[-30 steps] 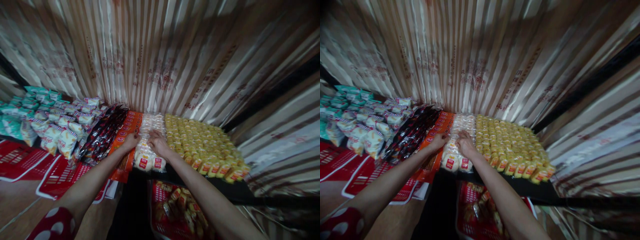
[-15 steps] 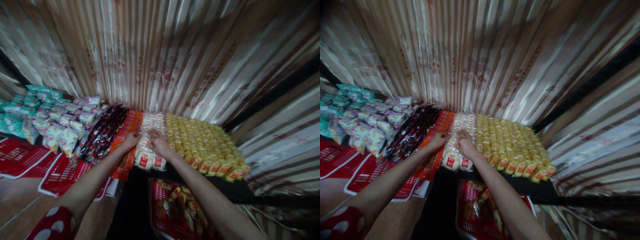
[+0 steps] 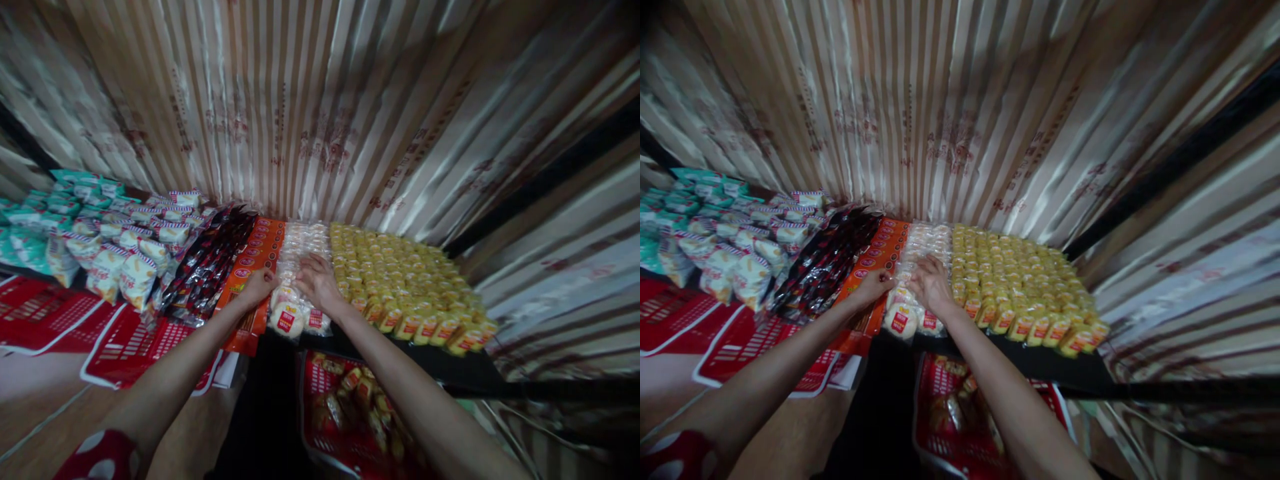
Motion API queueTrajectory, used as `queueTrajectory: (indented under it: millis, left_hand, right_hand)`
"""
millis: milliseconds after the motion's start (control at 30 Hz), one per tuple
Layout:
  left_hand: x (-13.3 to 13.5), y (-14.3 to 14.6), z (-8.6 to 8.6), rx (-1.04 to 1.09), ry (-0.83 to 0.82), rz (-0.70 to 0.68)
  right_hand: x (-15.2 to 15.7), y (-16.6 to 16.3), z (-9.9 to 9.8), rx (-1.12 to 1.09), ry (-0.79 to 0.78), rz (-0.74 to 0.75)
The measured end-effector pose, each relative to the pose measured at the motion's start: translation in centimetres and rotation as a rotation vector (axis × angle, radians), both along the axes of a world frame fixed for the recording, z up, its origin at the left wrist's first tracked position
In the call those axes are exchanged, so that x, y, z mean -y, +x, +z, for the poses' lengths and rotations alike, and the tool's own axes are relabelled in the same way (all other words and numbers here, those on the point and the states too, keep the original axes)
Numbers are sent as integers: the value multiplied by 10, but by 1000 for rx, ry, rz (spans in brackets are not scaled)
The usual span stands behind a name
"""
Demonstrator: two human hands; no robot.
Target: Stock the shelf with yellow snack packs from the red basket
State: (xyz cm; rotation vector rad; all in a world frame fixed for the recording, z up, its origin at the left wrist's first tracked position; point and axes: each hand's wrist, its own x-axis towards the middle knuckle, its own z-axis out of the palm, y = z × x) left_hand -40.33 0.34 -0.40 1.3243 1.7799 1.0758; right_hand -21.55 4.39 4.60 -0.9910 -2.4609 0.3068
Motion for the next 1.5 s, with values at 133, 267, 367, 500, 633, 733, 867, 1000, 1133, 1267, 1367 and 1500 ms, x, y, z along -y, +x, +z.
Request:
queueTrajectory:
  millis: [133,267,367,500,633,733,867,1000,1133,1267,1367,1500]
  left_hand:
    - [1,3,-1,-65,-2,27]
    - [1,4,-2,-92,-4,41]
    - [1,3,1,-97,-3,32]
    - [17,7,16,-209,75,114]
    - [53,25,23,-487,185,51]
    - [72,41,17,-644,116,-223]
    - [74,53,12,-755,41,-255]
    - [76,54,15,-877,-64,-336]
    - [72,46,31,-784,-52,-451]
    - [18,37,60,-642,27,-300]
    - [-52,34,72,-633,193,-159]
    - [-146,40,68,-600,203,-181]
  right_hand:
    - [12,12,4,111,-20,63]
    - [18,13,2,196,-57,99]
    - [18,7,-3,183,-25,114]
    - [18,-2,-4,115,52,116]
    - [17,-8,0,111,117,149]
    - [16,-10,1,123,114,158]
    - [10,-7,2,97,50,162]
    - [-14,8,2,8,22,127]
    - [-59,32,7,-16,67,72]
    - [-111,46,21,27,124,-6]
    - [-148,44,31,117,121,-44]
    - [-191,35,33,249,86,-113]
